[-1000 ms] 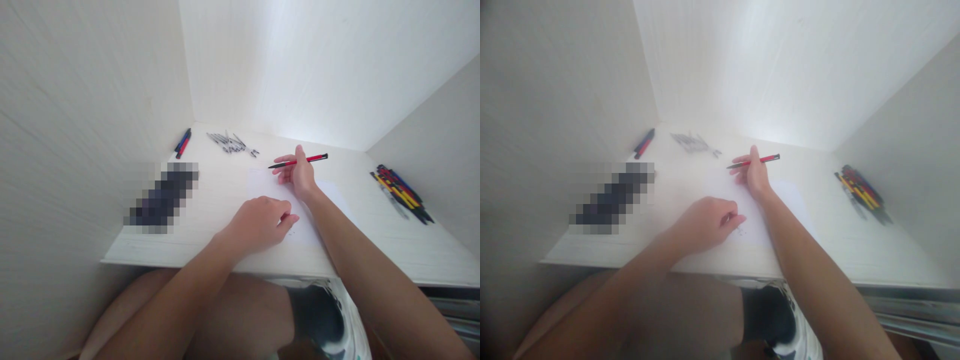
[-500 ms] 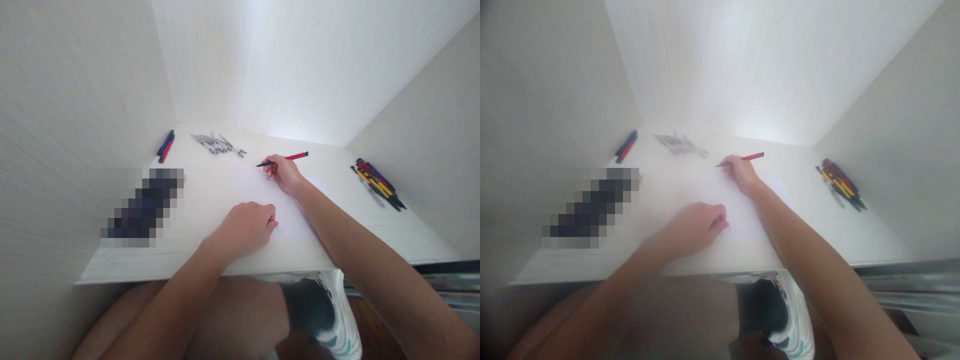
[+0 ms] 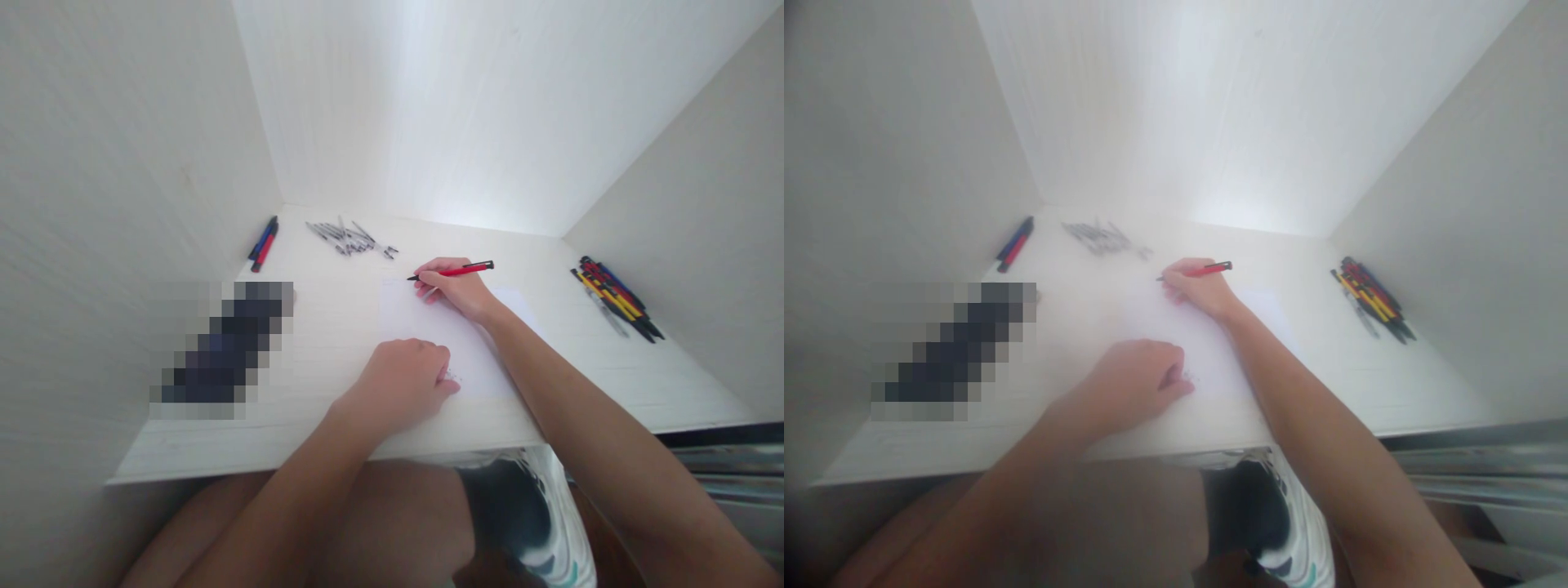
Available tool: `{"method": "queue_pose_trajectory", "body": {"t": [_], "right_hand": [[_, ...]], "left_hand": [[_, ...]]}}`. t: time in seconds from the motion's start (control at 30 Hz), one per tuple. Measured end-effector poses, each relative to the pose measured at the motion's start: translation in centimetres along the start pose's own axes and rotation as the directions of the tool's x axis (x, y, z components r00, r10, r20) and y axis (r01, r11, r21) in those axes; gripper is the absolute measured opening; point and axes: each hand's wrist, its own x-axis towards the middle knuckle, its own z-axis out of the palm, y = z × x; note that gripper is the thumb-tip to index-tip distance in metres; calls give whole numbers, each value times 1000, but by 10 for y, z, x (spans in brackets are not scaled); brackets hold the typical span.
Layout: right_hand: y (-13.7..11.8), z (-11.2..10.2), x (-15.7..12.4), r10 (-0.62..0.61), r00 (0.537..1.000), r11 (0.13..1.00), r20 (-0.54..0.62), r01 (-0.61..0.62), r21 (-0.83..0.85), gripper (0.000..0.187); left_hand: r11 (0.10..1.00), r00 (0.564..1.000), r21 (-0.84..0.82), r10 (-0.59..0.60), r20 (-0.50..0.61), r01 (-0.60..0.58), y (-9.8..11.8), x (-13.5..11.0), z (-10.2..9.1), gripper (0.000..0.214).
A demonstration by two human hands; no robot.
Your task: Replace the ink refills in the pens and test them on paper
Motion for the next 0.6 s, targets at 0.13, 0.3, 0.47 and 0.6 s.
{"method": "queue_pose_trajectory", "body": {"t": [0.13,0.3,0.47,0.6], "right_hand": [[2,3,4,-27,999,1000,-39,28,10,8],[7,7,25,0,999,999,45,2,-35,11],[13,12,30,-71,997,993,1,71,-95,16],[11,13,24,-128,991,977,49,134,-168,18]], "left_hand": [[1000,1000,9,-1,2,1,1,-1,-2,28],[999,998,28,-44,41,43,5,-1,-5,26],[999,998,33,-43,45,41,3,0,-3,26],[998,998,34,-46,39,45,3,0,-3,25]]}}
